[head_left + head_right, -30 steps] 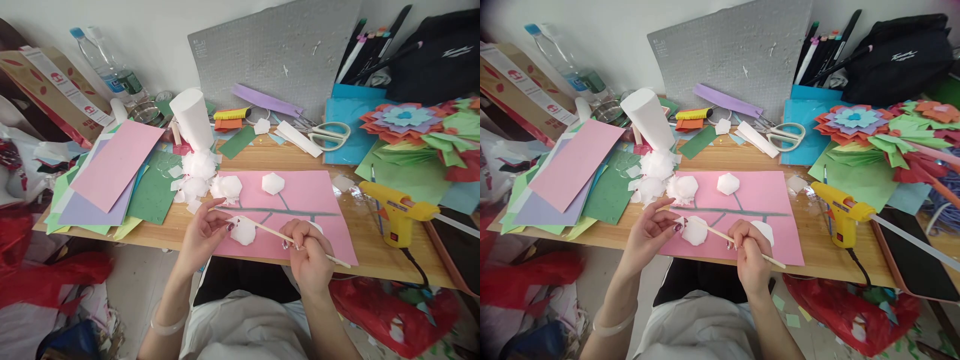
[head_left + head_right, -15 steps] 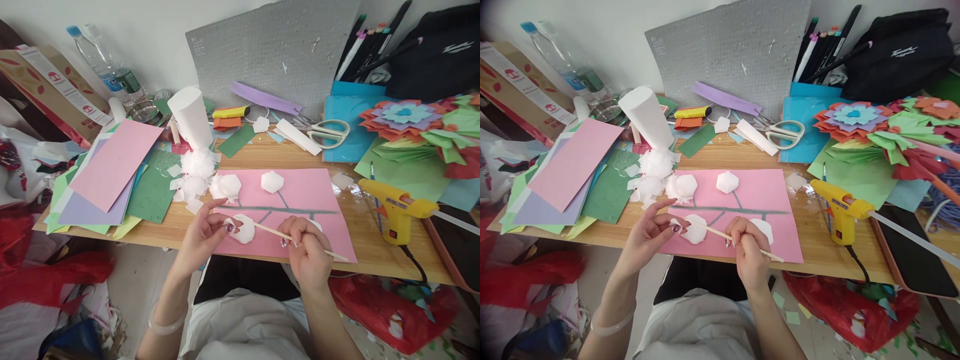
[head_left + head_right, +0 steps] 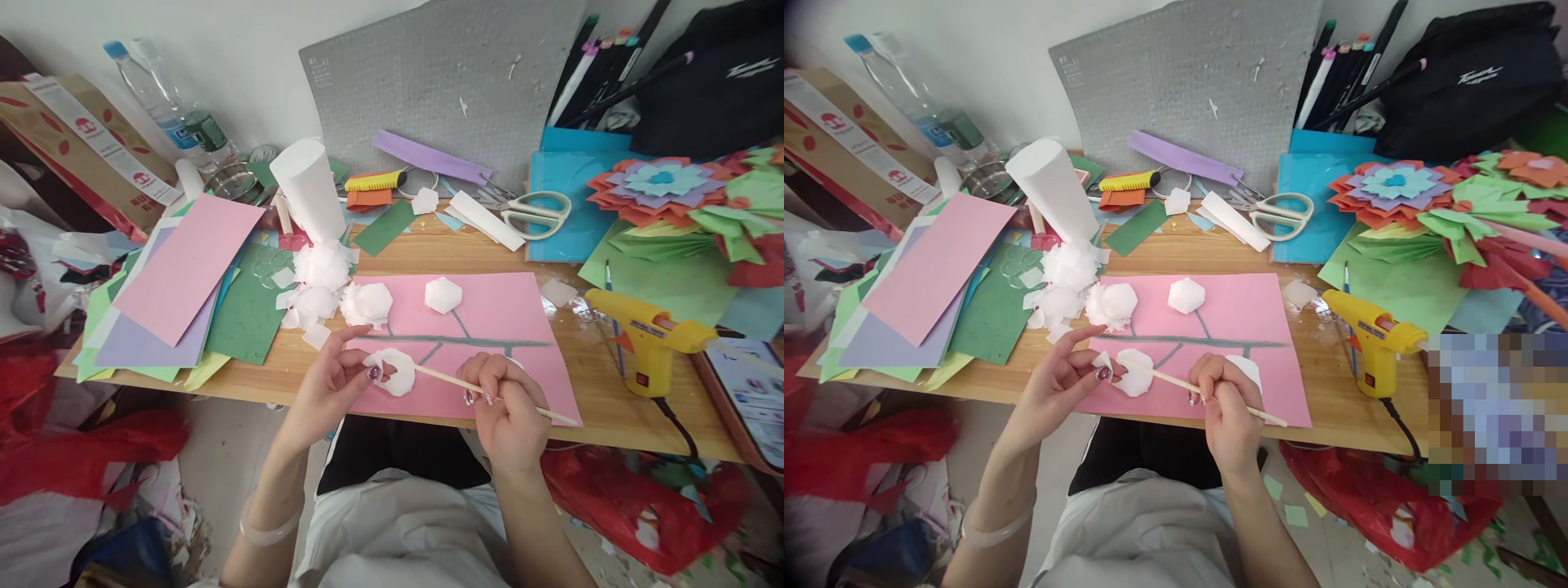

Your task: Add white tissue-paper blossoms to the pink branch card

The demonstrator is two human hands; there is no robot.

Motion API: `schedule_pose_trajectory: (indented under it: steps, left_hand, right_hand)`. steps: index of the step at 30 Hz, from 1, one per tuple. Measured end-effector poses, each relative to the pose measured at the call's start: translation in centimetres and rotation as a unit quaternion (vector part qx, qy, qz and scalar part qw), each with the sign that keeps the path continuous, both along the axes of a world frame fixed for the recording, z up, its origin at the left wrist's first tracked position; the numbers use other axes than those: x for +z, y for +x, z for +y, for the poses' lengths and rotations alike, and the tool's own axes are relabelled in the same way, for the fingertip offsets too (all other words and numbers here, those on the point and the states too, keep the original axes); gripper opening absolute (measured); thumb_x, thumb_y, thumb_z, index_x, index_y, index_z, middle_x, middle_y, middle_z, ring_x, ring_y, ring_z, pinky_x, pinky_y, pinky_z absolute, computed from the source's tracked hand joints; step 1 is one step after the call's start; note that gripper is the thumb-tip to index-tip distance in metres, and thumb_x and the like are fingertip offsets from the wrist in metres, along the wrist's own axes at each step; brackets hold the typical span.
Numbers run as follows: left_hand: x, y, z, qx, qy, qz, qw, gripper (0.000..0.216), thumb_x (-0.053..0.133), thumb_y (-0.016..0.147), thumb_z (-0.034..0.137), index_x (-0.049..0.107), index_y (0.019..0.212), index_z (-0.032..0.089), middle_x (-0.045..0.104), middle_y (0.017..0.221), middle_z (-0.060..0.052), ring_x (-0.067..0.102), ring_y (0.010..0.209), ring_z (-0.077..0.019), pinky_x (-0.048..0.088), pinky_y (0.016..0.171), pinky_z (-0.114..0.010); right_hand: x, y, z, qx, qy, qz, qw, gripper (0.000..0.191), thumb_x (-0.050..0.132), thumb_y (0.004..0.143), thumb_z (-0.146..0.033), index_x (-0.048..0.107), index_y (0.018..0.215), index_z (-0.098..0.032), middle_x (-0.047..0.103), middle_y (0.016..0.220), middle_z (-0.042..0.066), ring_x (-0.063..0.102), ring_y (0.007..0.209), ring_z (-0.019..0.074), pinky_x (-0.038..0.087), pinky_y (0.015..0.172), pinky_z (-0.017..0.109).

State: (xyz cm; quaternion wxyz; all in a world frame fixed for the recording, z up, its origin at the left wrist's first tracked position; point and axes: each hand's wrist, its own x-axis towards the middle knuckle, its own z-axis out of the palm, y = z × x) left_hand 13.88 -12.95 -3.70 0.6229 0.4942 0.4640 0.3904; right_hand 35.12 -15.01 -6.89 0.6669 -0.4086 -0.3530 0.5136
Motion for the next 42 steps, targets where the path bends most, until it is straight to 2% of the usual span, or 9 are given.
schedule_pose_trajectory:
  steps: [5, 14, 22, 26, 30, 33, 35, 39, 42]
  left_hand:
    - [0.3, 0.1, 0.0, -0.026, -0.006, 0.03, 0.999, 0.045, 0.064, 0.088, 0.022, 0.047, 0.13, 0.019, 0.071, 0.088, -0.003, 0.068, 0.085, -0.0153, 0.051, 0.079, -0.027]
    - [0.2, 0.0, 0.1, -0.03, 0.011, 0.035, 0.999, 0.043, 0.062, 0.091, 0.026, 0.047, 0.13, 0.018, 0.073, 0.091, -0.005, 0.067, 0.084, -0.0155, 0.051, 0.08, -0.028]
    - [0.5, -0.3, -0.4, -0.019, 0.016, 0.041, 0.999, 0.04, 0.058, 0.095, 0.03, 0.048, 0.132, 0.019, 0.075, 0.102, -0.009, 0.07, 0.092, -0.0171, 0.053, 0.09, -0.033]
    - [0.5, -0.2, -0.5, 0.021, 0.007, 0.036, 0.999, 0.041, 0.07, 0.087, 0.027, 0.054, 0.124, 0.019, 0.077, 0.102, -0.009, 0.073, 0.09, -0.0176, 0.057, 0.089, -0.034]
    - [0.0, -0.6, 0.1, 0.112, 0.055, 0.09, 0.988, 0.022, 0.072, 0.083, 0.026, 0.067, 0.102, 0.017, 0.077, 0.094, -0.007, 0.074, 0.087, -0.0179, 0.059, 0.086, -0.031]
    - [-0.7, -0.8, 1.1, 0.185, 0.174, 0.188, 0.949, 0.007, 0.071, 0.082, 0.021, 0.072, 0.089, 0.019, 0.074, 0.088, -0.004, 0.072, 0.085, -0.0163, 0.059, 0.081, -0.029]
    - [-1.2, -0.7, 2.0, 0.205, 0.278, 0.273, 0.898, 0.008, 0.068, 0.084, 0.016, 0.074, 0.088, 0.021, 0.073, 0.089, -0.003, 0.07, 0.085, -0.0153, 0.058, 0.08, -0.029]
    - [-2.5, -0.2, 3.5, 0.185, 0.448, 0.397, 0.78, 0.016, 0.063, 0.086, 0.01, 0.075, 0.086, 0.021, 0.075, 0.087, -0.003, 0.069, 0.081, -0.0159, 0.056, 0.076, -0.03]
    - [-3.4, 0.0, 4.2, 0.162, 0.487, 0.44, 0.737, 0.016, 0.064, 0.086, 0.01, 0.075, 0.083, 0.021, 0.075, 0.083, -0.003, 0.066, 0.078, -0.018, 0.052, 0.073, -0.033]
  right_hand:
    - [-0.4, 0.1, -0.1, 0.042, -0.002, 0.01, 0.999, 0.023, 0.042, 0.072, -0.006, 0.046, 0.055, -0.021, 0.04, 0.054, -0.002, 0.041, 0.055, 0.0137, 0.029, 0.054, 0.029]
    - [-0.6, 0.7, -0.3, 0.051, 0.014, -0.002, 0.999, 0.023, 0.042, 0.072, -0.005, 0.047, 0.056, -0.02, 0.041, 0.054, -0.002, 0.042, 0.054, 0.0131, 0.028, 0.052, 0.029]
    - [-0.4, 0.5, -0.6, 0.04, 0.042, -0.047, 0.997, 0.024, 0.04, 0.074, -0.005, 0.048, 0.057, -0.021, 0.041, 0.055, -0.002, 0.043, 0.056, 0.0142, 0.03, 0.054, 0.03]
    - [-0.4, 0.2, -0.6, 0.041, 0.043, -0.052, 0.997, 0.024, 0.041, 0.075, -0.006, 0.048, 0.058, -0.021, 0.042, 0.056, -0.002, 0.043, 0.058, 0.0145, 0.03, 0.055, 0.03]
    - [-0.4, 0.0, -0.3, 0.024, 0.043, -0.043, 0.998, 0.024, 0.041, 0.074, -0.006, 0.048, 0.058, -0.021, 0.043, 0.056, -0.002, 0.043, 0.057, 0.0146, 0.031, 0.055, 0.03]
    - [-0.3, -0.3, 0.3, -0.008, 0.044, -0.047, 0.998, 0.024, 0.041, 0.072, -0.005, 0.049, 0.057, -0.022, 0.044, 0.055, -0.002, 0.044, 0.056, 0.0145, 0.032, 0.054, 0.029]
    - [-0.2, -0.6, 0.7, -0.032, 0.045, -0.074, 0.996, 0.024, 0.04, 0.072, -0.005, 0.05, 0.057, -0.022, 0.045, 0.055, -0.002, 0.045, 0.055, 0.0145, 0.032, 0.053, 0.03]
    - [0.1, -1.4, 1.4, -0.076, 0.062, -0.169, 0.981, 0.025, 0.039, 0.074, -0.006, 0.05, 0.058, -0.022, 0.05, 0.057, -0.002, 0.047, 0.056, 0.0147, 0.034, 0.055, 0.03]
    - [0.1, -2.1, 1.9, -0.077, 0.085, -0.228, 0.967, 0.025, 0.038, 0.075, -0.005, 0.048, 0.06, -0.023, 0.051, 0.058, -0.002, 0.048, 0.058, 0.0149, 0.036, 0.057, 0.03]
